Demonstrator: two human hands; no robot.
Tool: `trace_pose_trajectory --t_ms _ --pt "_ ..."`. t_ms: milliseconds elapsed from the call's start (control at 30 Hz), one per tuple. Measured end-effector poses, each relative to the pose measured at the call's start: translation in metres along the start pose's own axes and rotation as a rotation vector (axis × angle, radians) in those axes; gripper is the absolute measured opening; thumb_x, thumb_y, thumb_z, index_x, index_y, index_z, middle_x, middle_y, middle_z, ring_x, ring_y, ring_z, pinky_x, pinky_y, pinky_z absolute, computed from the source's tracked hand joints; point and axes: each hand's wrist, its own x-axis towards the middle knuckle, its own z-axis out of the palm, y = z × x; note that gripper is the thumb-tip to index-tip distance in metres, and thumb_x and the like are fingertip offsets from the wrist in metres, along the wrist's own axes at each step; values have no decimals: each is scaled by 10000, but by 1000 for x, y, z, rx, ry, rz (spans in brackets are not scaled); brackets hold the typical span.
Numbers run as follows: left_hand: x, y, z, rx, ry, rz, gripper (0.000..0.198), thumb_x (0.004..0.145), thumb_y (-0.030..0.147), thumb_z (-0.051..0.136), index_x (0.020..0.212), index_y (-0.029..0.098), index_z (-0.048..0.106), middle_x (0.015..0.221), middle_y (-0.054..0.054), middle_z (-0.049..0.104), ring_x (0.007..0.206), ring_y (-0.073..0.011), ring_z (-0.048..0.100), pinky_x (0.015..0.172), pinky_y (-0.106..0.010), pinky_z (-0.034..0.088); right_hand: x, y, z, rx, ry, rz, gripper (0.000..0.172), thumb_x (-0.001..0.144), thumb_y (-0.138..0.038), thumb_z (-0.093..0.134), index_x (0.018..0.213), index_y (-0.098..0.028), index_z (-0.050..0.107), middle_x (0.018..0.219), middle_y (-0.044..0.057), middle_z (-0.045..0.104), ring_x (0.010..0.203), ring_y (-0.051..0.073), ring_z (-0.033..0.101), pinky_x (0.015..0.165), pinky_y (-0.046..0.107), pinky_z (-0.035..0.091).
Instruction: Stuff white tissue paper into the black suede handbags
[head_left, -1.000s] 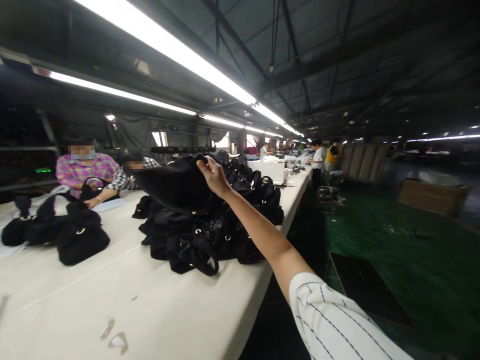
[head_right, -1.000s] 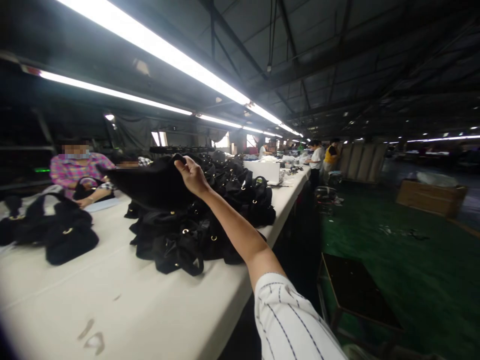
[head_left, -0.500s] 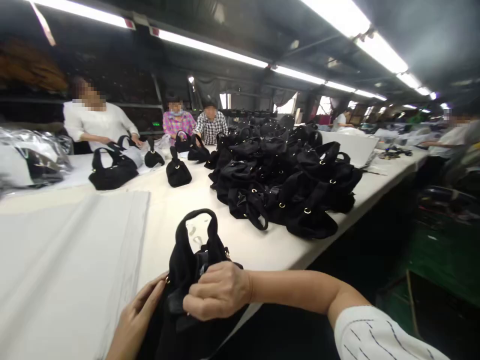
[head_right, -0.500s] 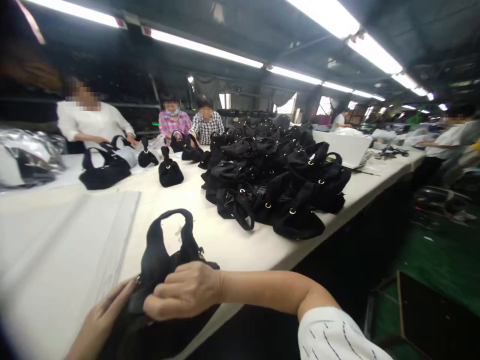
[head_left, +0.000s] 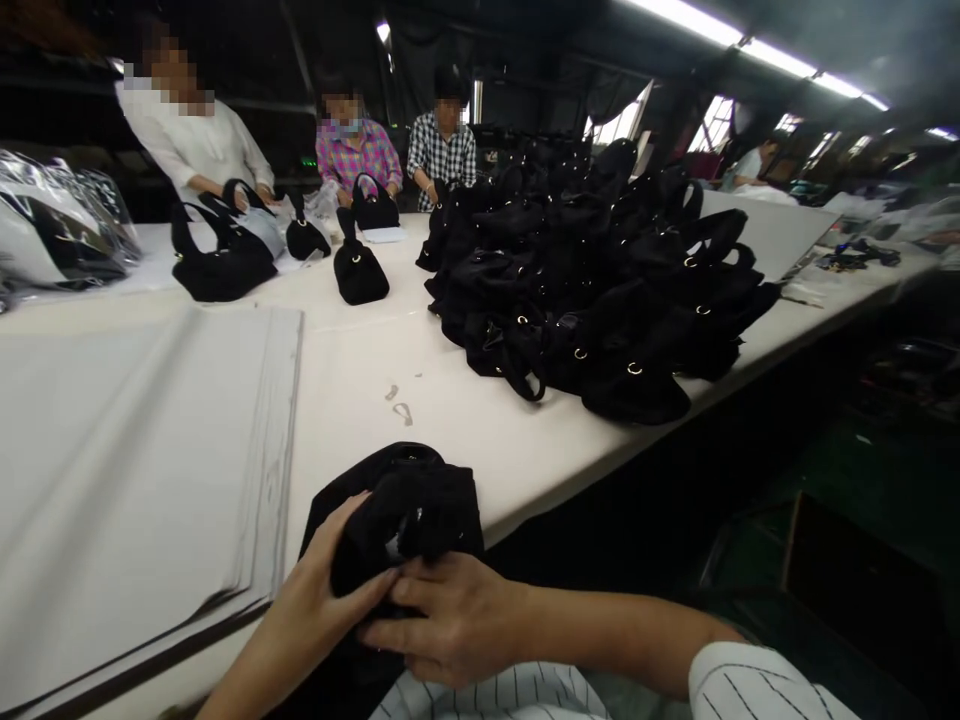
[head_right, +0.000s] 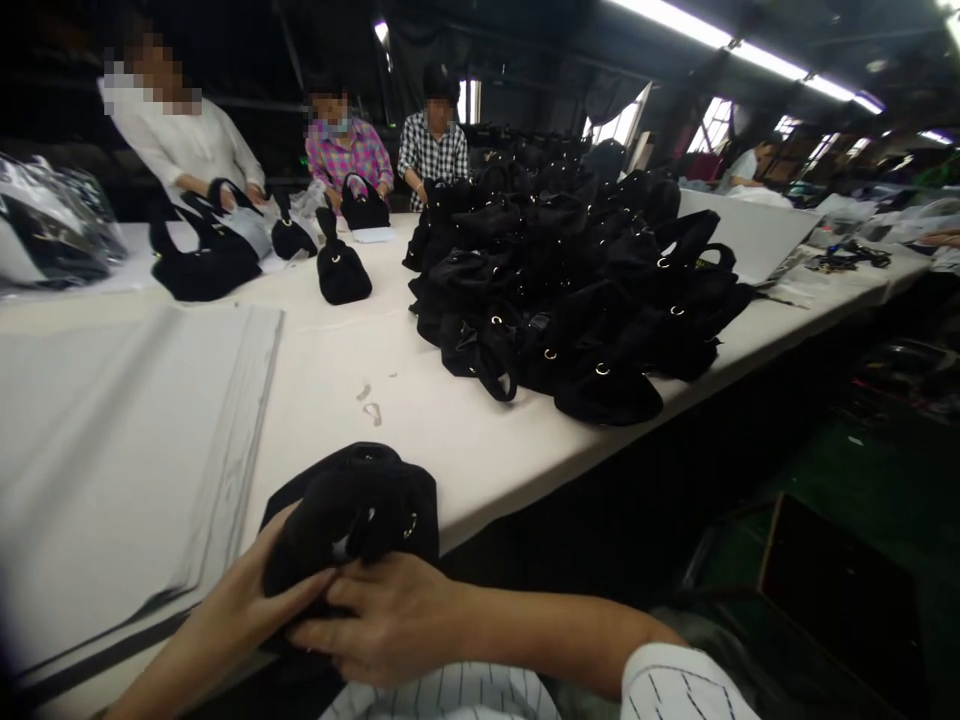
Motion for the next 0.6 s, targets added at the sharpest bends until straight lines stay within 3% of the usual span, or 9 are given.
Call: trace_pose_trajectory --t_ms 67,200,267,333,400,467,600 --pt "4 7 5 26 41 -83 689 770 552 668 1341 234 450 1301 -104 604 1221 -306 568 1051 -464 456 0 0 -4 35 43 -19 372 837 -232 519 1177 -117 617 988 79 686 953 200 622 924 335 531" --pt "6 17 4 130 140 -179 436 721 468 683 1069 228 576 918 -34 703 865 -276 679 749 -375 548 -7 -2 -21 143 417 18 341 839 -116 467 1149 -122 611 1004 91 726 908 180 666 797 291 573" --pt "2 18 0 113 238 -218 397 678 463 697 977 219 605 836 -26 702 798 -274 678 683 -353 542 -12 0 -32 167 576 199 354 830 -49 469 1126 -154 632 981 94 718 888 180 672 764 302 574" --pt "-4 21 -3 52 292 -232 416 663 509 704 950 219 622 831 -20 709 800 -269 677 666 -331 538 -14 9 -43 174 647 456 343 832 -14 479 1075 -174 661 992 101 696 927 191 661 804 334 569" --pt "-9 28 -3 33 327 -209 459 656 527 715 998 234 628 856 -4 713 813 -259 673 653 -307 526 -13 22 -52 250 616 617 316 838 -9 487 1022 -176 681 1015 105 685 968 195 650 853 352 562" --pt "-14 38 -2 37 366 -166 489 650 526 723 1041 252 617 870 10 705 812 -251 664 642 -297 510 -9 37 -61 382 503 566 350 793 25 469 995 -157 690 1021 103 695 989 189 645 901 349 548" --pt "-24 60 -5 -35 396 -117 507 622 565 742 1006 264 605 924 -2 697 871 -271 657 772 -339 515 6 55 -86 520 -18 306 597 686 86 415 1185 -157 636 1157 65 689 1152 168 582 986 301 491"
